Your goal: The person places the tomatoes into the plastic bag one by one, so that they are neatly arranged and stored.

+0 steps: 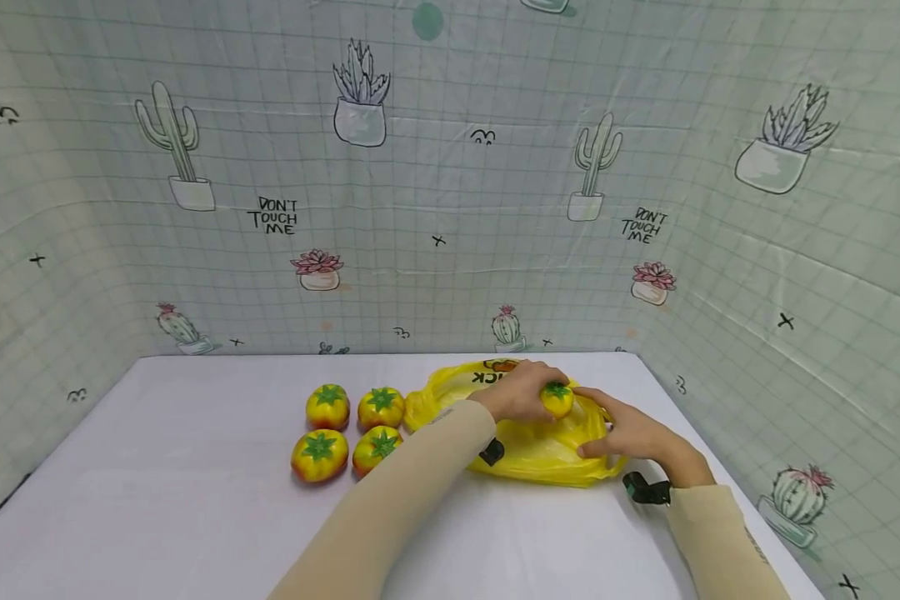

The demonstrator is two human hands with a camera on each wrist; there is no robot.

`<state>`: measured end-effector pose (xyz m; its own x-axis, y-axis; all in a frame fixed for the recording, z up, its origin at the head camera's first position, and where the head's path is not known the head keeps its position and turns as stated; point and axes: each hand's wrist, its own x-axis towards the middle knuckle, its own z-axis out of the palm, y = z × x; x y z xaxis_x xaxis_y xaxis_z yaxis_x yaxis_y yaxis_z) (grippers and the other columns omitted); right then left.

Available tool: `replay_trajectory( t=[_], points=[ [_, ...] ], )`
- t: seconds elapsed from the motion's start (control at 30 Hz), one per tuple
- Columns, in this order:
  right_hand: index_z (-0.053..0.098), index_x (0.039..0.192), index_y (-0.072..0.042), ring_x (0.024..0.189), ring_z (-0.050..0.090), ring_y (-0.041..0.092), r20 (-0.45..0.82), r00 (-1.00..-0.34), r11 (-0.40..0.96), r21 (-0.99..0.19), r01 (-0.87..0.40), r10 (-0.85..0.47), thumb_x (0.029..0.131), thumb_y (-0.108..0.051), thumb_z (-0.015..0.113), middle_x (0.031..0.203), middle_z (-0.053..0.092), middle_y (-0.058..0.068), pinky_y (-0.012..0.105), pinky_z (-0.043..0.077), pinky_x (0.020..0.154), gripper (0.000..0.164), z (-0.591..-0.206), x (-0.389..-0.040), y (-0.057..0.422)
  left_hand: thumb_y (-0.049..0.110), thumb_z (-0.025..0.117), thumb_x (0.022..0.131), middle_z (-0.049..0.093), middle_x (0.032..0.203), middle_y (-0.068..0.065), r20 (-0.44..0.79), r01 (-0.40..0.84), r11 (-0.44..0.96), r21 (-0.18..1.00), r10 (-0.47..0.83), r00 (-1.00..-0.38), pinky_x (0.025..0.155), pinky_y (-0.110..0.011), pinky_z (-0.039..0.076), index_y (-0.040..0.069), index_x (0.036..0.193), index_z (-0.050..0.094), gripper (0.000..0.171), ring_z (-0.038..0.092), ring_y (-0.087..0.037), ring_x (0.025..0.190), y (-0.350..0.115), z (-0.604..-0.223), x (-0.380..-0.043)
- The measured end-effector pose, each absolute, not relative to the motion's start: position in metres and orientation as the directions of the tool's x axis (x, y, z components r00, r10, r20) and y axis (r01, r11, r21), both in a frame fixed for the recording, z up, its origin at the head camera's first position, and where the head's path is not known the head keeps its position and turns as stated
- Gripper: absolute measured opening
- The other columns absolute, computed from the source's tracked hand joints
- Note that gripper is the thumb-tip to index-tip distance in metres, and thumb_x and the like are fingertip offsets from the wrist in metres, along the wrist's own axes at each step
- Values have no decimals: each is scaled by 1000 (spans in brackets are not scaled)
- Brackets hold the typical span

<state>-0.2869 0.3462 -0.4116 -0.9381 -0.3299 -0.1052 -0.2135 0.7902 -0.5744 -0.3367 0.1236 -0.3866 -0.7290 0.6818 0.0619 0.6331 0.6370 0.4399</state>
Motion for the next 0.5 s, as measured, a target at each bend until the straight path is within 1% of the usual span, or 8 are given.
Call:
replay_trajectory(
  t=[0.23,0.37,0.5],
  points=[
    [31,148,-21,121,45,35,-101,-935,788,-573,-224,-339,70,-42,80,146,37,17,60,36,98,94,-411,-288,346,26,78,80,54,131,9,64,610,652,451,658,-750,105,-28,34,22,132,56,56,42,-14,125,122,-395,-342],
    [30,148,-21,122,45,36,-97,-933,781,-581,-229,-346,70,-43,80,146,37,18,60,37,98,95,-412,-288,345,26,79,80,54,132,9,62,604,664,441,649,-758,105,-30,35,23,131,56,56,42,-15,125,123,-398,-343],
    [30,148,-21,122,44,37,-99,-933,782,-580,-229,-346,70,-43,80,146,38,18,60,37,97,95,-412,-287,345,27,78,81,51,134,9,26,580,691,431,633,-773,104,-33,38,27,133,55,57,42,-15,125,124,-399,-341]
  ],
)
